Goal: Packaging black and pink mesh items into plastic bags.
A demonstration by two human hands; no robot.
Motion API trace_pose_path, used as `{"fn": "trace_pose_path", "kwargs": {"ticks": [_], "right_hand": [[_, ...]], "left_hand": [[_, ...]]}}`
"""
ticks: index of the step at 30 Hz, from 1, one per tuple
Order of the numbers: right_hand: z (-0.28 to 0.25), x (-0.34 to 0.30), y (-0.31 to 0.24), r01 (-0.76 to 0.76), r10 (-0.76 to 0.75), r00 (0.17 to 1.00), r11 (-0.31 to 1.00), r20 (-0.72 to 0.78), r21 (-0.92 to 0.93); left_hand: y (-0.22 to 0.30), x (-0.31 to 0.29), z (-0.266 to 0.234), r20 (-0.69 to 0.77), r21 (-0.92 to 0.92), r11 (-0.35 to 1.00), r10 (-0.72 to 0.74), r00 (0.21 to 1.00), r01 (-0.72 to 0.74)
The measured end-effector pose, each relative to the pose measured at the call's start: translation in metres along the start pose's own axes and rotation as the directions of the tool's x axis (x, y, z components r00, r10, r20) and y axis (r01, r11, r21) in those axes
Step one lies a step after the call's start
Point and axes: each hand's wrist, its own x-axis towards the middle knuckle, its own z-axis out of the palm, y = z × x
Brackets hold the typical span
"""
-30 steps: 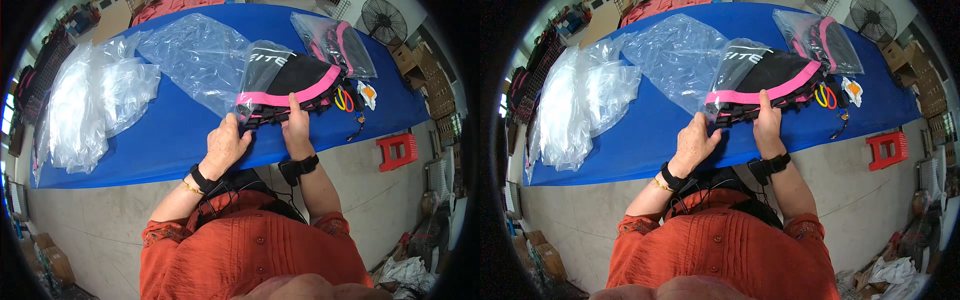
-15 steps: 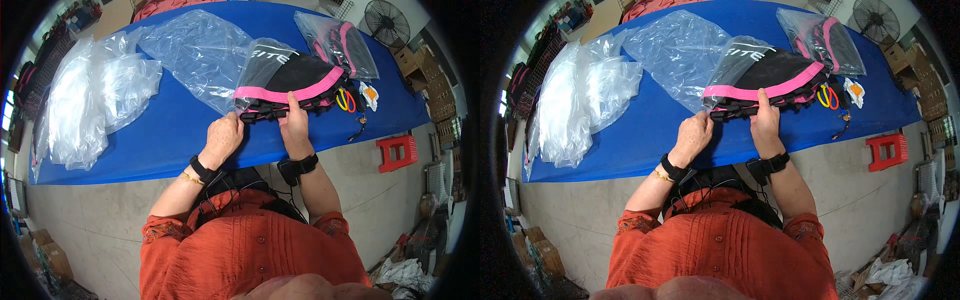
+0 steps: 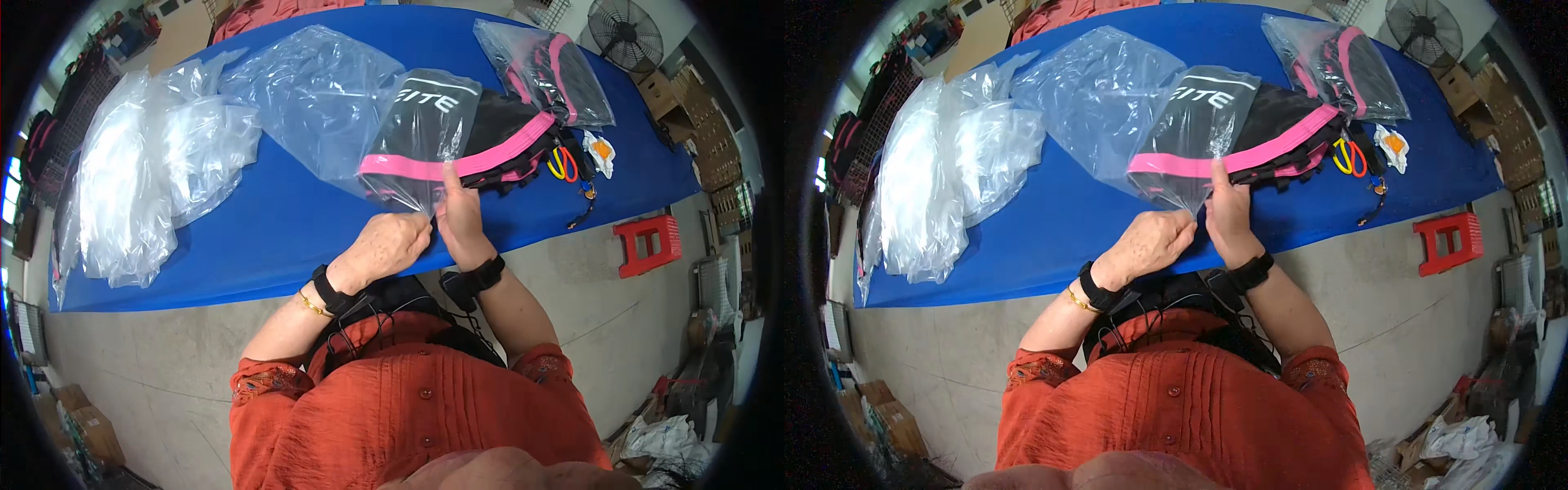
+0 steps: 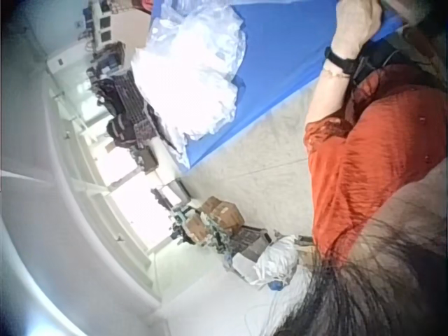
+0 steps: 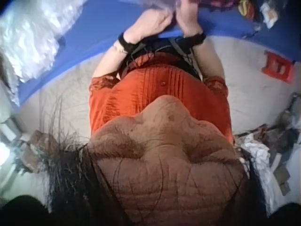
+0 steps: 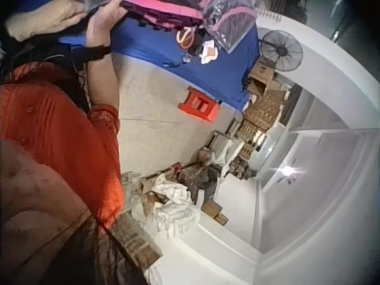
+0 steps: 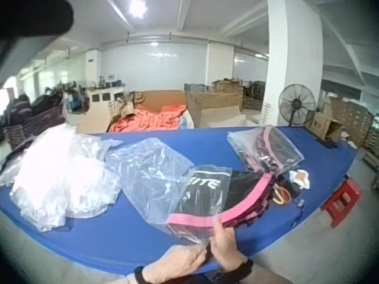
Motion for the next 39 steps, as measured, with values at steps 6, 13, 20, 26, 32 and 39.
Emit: {"fn": "trace_pose_path", "kwargs": {"ticks": [6,13,20,26,32,39], "right_hand": [[0.004,-0.026,0.002,-0.28,0.281,0.96,0.95,-0.015,-0.136],[-0.022,-0.043,-0.04,-0.491,0.538,0.825,0.835,0.175,-0.249],[-0.068,-0.016,-0.156,0.153,0.11,0.957,0.596,0.269,-0.788],[-0.091,0.1,-0.195,0.493,-0.45,0.808,0.166,0.379,-0.854],[-0.12,0.152,-0.185,0.374,-0.209,0.925,0.365,0.316,-0.853],[-0.115,0.088,-0.191,0.428,-0.116,0.904,0.233,0.412,-0.873]], "left_hand": [[0.0,-0.005,-0.002,0.143,0.061,0.988,0.131,0.981,-0.14],[-0.013,-0.033,-0.033,0.063,0.283,0.959,0.008,0.998,-0.026],[-0.028,-0.057,-0.047,-0.04,0.332,0.937,-0.105,0.994,0.113],[-0.029,-0.059,-0.048,-0.063,0.317,0.943,-0.081,0.995,0.097],[-0.04,-0.054,-0.05,-0.051,0.241,0.959,-0.14,0.989,0.148],[-0.086,-0.052,-0.077,-0.108,0.345,0.91,-0.206,0.973,0.231]]}}
